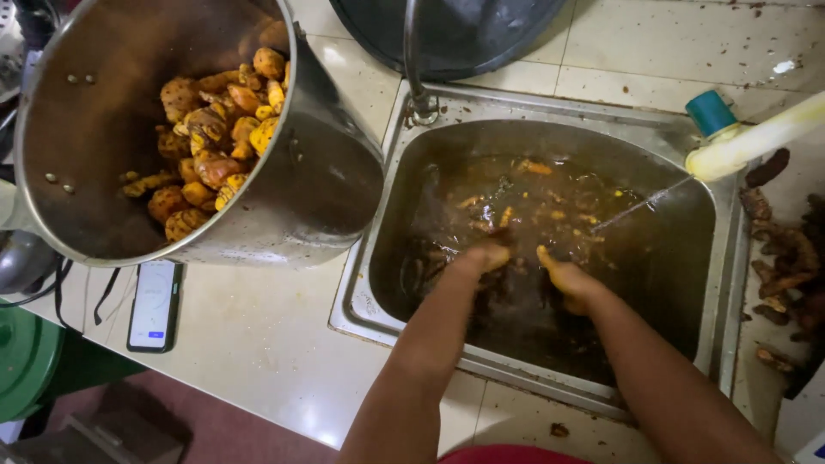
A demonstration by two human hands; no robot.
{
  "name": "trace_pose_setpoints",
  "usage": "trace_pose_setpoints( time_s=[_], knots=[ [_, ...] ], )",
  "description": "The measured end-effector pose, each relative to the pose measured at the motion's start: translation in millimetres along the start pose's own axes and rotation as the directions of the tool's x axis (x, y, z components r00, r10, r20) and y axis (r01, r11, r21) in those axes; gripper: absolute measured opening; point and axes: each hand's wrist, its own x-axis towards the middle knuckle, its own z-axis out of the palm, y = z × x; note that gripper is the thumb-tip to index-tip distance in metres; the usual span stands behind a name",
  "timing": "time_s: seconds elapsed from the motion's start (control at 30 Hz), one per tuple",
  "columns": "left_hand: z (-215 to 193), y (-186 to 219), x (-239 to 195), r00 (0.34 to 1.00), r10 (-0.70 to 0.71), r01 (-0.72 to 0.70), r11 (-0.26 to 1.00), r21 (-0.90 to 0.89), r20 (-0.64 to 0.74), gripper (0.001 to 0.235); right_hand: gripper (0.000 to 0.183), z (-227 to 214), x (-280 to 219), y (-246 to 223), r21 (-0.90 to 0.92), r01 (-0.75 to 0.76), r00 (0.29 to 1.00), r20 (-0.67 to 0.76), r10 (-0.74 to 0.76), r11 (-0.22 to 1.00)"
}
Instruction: Washing and scrubbing turmeric roots in a sink under running water to remove dirt.
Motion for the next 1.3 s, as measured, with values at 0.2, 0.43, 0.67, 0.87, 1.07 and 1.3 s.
trace_pose_setpoints(
  time_s=[0.2, 0.43, 0.67, 0.87, 1.07, 1.3],
  knots=[
    [-25.8, 31.2, -54.5, 0.993, -0.118, 0.100, 0.703, -0.704, 0.024, 0.088, 0.097, -4.1, -82.2, -60.9, -0.144, 0.063, 0.998, 0.013, -0.062, 0.988],
    [32.3, -53.1, 82.8, 0.991, -0.044, 0.133, 0.089, -0.987, 0.129, 0.072, 0.088, 0.0, -127.9, -84.8, 0.288, -0.001, 0.991, 0.131, -0.038, 0.958],
    [-16.0, 9.2, -15.0, 0.999, -0.025, 0.049, 0.095, -0.994, 0.047, 0.063, 0.064, -38.0, 9.2, -11.7, 0.374, -0.001, 0.976, 0.202, -0.081, 0.928],
    [-14.5, 7.5, -10.2, 0.997, -0.026, 0.072, 0.043, -0.997, 0.071, 0.055, 0.060, -47.7, 16.8, -6.0, 0.381, 0.094, 0.919, 0.321, -0.228, 0.920],
    [-13.3, 6.7, -7.6, 0.998, -0.003, 0.055, 0.116, -0.992, 0.056, 0.067, 0.049, -45.9, 10.4, -13.2, 0.393, 0.081, 0.934, 0.292, -0.208, 0.916],
    [-26.3, 20.0, -31.6, 1.000, 0.011, 0.011, 0.208, -0.978, 0.013, 0.046, 0.036, -44.0, 13.6, -6.9, 0.347, 0.147, 0.952, 0.206, -0.228, 0.926]
  ],
)
